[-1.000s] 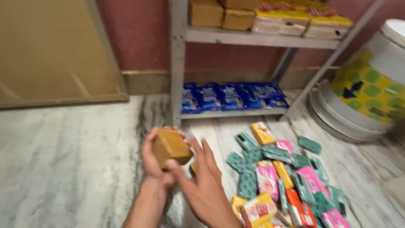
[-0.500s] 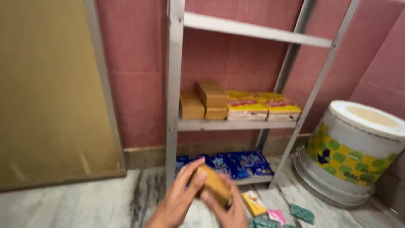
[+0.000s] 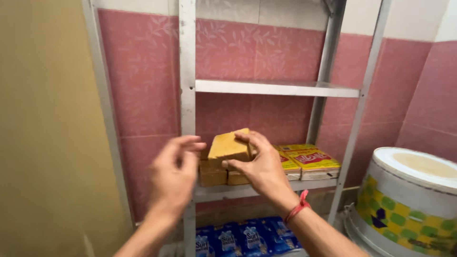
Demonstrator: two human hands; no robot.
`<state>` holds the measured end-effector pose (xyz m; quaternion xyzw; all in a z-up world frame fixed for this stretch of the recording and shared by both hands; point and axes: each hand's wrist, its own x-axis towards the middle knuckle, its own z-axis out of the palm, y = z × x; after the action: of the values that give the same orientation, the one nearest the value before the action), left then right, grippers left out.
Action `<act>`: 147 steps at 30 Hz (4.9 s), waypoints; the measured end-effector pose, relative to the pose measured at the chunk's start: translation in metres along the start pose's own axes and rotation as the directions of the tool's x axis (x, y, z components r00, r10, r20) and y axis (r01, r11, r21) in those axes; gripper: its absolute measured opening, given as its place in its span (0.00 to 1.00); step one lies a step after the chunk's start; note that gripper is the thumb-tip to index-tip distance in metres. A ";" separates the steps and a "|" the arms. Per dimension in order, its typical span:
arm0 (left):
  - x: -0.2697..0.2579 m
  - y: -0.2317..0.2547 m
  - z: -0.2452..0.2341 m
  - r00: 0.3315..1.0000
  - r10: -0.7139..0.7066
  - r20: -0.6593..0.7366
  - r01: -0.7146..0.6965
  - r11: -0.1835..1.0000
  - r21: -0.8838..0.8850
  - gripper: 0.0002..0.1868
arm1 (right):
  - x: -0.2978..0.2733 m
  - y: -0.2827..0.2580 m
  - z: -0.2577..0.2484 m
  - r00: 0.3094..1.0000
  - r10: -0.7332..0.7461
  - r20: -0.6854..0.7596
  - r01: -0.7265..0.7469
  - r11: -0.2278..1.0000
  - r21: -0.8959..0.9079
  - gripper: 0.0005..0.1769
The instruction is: The person sits on the floor and organizes various soap bars and detergent packets. They pick up brown soap bars and place them on a metal shelf, then handle smaller wrapped soaps and detergent packets, arranging them on the floor and shelf.
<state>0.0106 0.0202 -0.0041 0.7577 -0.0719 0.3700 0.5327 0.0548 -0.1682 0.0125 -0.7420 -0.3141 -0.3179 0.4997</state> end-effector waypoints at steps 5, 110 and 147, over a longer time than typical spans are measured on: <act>0.061 -0.058 -0.021 0.937 -0.331 -0.115 0.299 0.926 -0.230 0.27 | 0.040 0.049 0.021 0.996 0.076 0.049 -0.058 0.949 -0.309 0.35; -0.307 -0.134 0.054 0.669 -0.134 0.731 0.384 0.905 -0.185 0.41 | -0.408 0.050 0.070 0.154 0.867 0.474 -0.086 -0.467 0.880 0.33; -0.273 -0.150 0.019 0.548 -0.651 0.526 0.553 -0.190 -0.811 0.56 | -0.199 -0.022 -0.033 0.952 0.179 0.248 -0.120 0.964 -0.236 0.48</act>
<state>-0.1000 -0.0107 -0.2939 0.1764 0.1095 -0.0308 0.9777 -0.0871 -0.2217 -0.1220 -0.8500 -0.2846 -0.2085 0.3911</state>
